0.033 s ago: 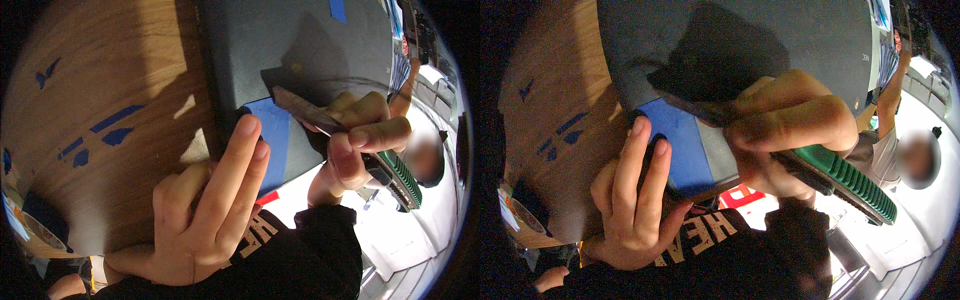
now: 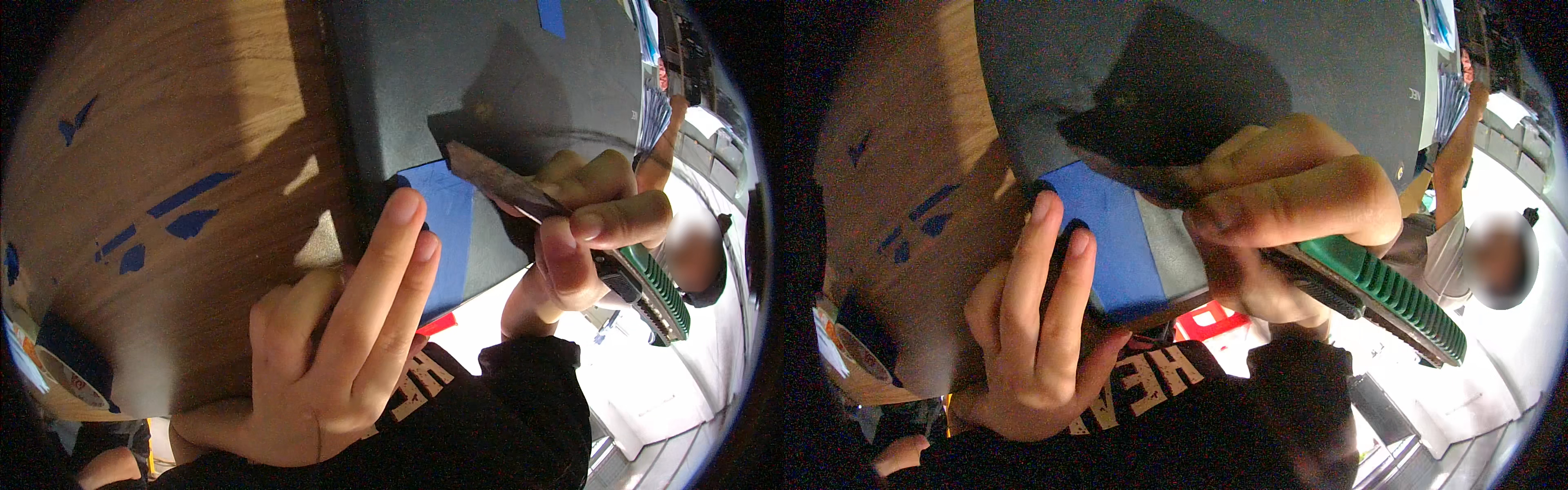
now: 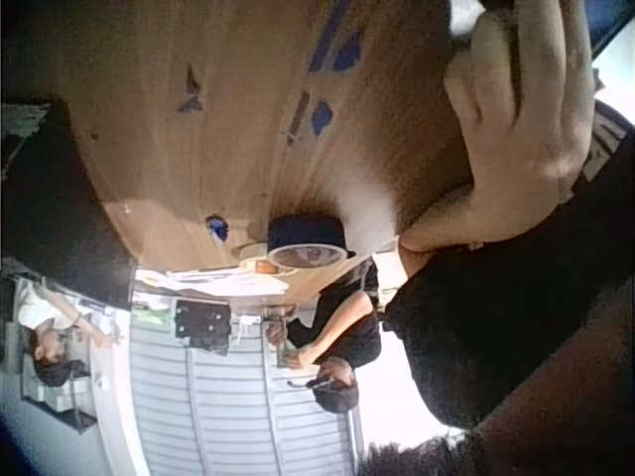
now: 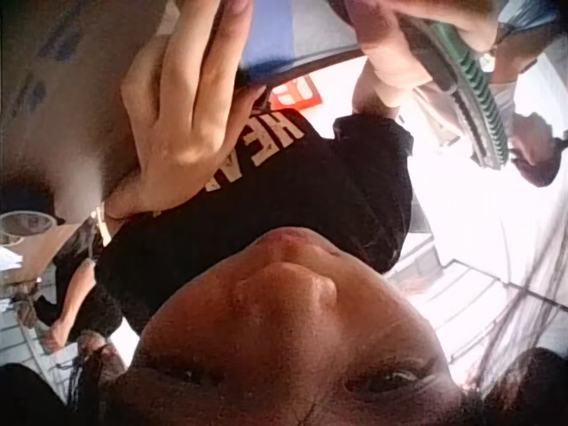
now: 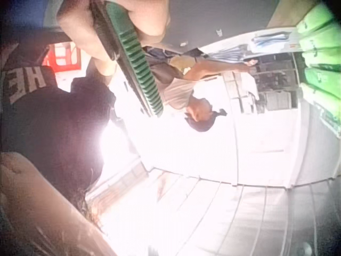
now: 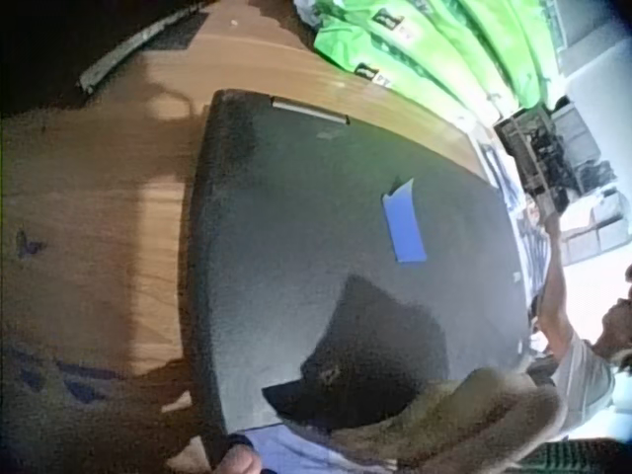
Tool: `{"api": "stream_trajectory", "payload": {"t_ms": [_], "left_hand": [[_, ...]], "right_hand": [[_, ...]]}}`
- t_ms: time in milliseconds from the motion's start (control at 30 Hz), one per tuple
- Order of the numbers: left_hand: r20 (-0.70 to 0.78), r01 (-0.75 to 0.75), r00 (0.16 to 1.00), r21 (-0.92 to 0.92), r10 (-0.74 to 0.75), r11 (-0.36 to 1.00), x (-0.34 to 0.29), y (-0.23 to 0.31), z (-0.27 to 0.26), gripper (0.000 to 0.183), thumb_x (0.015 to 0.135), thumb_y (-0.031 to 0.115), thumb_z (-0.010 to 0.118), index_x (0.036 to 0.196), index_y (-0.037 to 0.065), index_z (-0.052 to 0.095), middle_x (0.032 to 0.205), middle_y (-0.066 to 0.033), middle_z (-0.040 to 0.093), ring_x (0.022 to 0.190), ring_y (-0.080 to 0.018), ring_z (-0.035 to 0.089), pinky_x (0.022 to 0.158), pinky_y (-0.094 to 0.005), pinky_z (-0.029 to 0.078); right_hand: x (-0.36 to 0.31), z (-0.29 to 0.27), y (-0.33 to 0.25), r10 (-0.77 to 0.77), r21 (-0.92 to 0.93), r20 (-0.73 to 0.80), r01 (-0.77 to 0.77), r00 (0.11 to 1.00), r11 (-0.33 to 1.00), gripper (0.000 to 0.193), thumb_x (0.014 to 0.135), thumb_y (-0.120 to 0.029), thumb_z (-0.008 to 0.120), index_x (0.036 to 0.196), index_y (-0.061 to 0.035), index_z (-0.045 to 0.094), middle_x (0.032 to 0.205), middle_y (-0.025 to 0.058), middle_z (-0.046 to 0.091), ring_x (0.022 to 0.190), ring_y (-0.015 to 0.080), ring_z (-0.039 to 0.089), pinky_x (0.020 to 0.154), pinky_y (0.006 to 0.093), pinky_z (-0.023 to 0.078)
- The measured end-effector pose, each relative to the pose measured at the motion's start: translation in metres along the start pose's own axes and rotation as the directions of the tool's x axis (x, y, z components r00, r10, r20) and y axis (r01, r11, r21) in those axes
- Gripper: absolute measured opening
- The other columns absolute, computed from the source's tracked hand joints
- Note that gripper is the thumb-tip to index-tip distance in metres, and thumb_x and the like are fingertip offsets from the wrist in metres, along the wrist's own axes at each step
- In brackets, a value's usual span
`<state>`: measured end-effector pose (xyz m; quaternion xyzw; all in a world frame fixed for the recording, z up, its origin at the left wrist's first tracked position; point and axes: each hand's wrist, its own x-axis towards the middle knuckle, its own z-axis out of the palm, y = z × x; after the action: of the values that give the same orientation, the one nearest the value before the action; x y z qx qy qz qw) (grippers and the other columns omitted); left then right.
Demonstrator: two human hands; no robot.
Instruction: The person uses a utility knife to cut pieces of blue tape from a desk, picks them up by hand, and applies them to the surface of a black laptop.
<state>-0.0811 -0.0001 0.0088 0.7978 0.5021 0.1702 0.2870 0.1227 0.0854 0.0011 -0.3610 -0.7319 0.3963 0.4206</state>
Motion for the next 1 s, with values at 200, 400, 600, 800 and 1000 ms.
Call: {"api": "stream_trajectory", "payload": {"t_ms": [200,400,600,800,1000], "left_hand": [[0.045,-0.032,0.999,0.051,0.03,0.998,0.0,-0.006,-0.005,0.061,0.081,0.026,0.062,0.13,-0.006,0.046,0.135,-0.0275,0.044,0.112,-0.03,0.049,0.093,-0.0356,0.034],[0.01,-0.027,1.0,0.029,0.027,0.999,0.0,-0.003,-0.001,0.063,0.077,0.024,0.064,0.131,-0.005,0.046,0.136,-0.0274,0.043,0.111,-0.0299,0.049,0.093,-0.0359,0.034],[0.01,-0.016,1.0,0.012,0.016,1.0,-0.001,-0.004,0.0,0.061,0.08,0.026,0.061,0.13,-0.006,0.046,0.136,-0.0278,0.043,0.112,-0.03,0.049,0.093,-0.0361,0.034],[0.024,-0.056,0.998,0.06,0.055,0.997,0.002,-0.006,0.0,0.058,0.085,0.028,0.057,0.13,-0.006,0.046,0.135,-0.0286,0.044,0.112,-0.0295,0.05,0.092,-0.0355,0.034],[0.063,-0.093,0.995,0.214,0.081,0.972,0.004,-0.006,0.001,0.055,0.09,0.031,0.051,0.129,-0.006,0.047,0.132,-0.0287,0.047,0.112,-0.0301,0.051,0.09,-0.0353,0.034]], "right_hand": [[0.004,0.004,0.003,-0.022,0.057,0.016,0.021,1.0,0.998,0.023,0.073,-0.005,0.074,0.081,-0.0076,0.052,0.073,0.0096,0.052,0.063,0.0182,0.06,0.057,0.0353,0.06],[0.009,-0.004,-0.003,-0.038,0.018,0.097,0.036,0.995,0.999,0.024,0.073,-0.004,0.075,0.081,-0.0078,0.053,0.072,0.008,0.052,0.064,0.0186,0.061,0.057,0.0357,0.06],[0.008,-0.003,0.004,-0.037,0.1,0.183,0.019,0.982,0.995,0.025,0.072,-0.006,0.076,0.081,-0.0086,0.053,0.074,0.0084,0.054,0.063,0.0186,0.061,0.058,0.0357,0.06],[0.003,-0.004,0.004,-0.026,0.103,0.15,0.011,0.988,0.995,0.024,0.073,-0.006,0.075,0.083,-0.0088,0.053,0.075,0.0086,0.054,0.065,0.0195,0.061,0.059,0.0369,0.06],[0.0,-0.006,0.009,-0.026,0.126,0.15,0.007,0.988,0.992,0.024,0.074,-0.007,0.074,0.084,-0.0089,0.052,0.077,0.0087,0.053,0.067,0.0203,0.06,0.061,0.0382,0.059]]}}
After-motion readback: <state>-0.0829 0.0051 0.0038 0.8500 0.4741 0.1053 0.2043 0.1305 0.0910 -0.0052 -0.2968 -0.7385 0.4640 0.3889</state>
